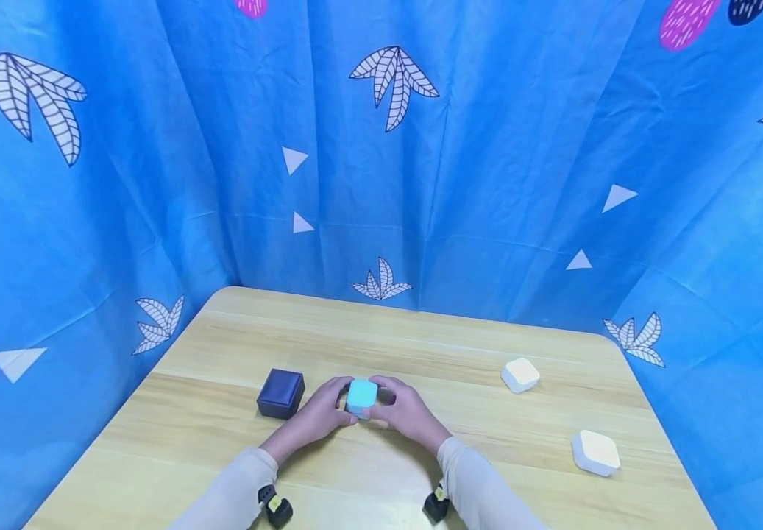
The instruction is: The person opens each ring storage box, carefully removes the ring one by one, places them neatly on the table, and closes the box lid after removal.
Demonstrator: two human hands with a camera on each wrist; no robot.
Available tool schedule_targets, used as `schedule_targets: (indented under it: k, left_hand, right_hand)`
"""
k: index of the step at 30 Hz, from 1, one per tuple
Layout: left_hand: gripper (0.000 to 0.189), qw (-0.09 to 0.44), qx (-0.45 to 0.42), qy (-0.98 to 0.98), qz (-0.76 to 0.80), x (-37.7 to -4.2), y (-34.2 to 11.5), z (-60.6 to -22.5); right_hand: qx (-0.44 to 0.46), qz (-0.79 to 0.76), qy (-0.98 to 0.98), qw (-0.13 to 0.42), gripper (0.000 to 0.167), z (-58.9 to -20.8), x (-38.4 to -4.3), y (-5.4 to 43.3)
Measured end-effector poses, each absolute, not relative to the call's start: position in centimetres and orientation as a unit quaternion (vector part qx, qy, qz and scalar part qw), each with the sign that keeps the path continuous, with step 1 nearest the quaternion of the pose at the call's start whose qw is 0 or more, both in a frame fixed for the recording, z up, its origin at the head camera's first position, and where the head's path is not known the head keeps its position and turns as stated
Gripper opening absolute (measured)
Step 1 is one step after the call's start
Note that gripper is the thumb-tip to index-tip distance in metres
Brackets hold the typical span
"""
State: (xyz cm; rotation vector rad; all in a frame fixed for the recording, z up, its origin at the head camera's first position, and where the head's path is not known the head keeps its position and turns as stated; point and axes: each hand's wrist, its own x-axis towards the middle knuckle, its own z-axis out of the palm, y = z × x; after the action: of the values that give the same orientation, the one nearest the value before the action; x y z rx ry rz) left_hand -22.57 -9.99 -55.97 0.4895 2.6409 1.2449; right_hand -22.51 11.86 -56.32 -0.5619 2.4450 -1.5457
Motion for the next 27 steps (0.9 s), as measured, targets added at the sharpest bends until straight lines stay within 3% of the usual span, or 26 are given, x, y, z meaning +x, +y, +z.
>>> schedule_targets:
  k: [27]
  left_hand:
    - [0.073,0.095,0.155,0.888,0.422,-22.5,-9.9,-56.2]
  right_hand:
    - [-0.141,-0.548,0.811,0.149,0.058,-56.2,-23.5,12.5]
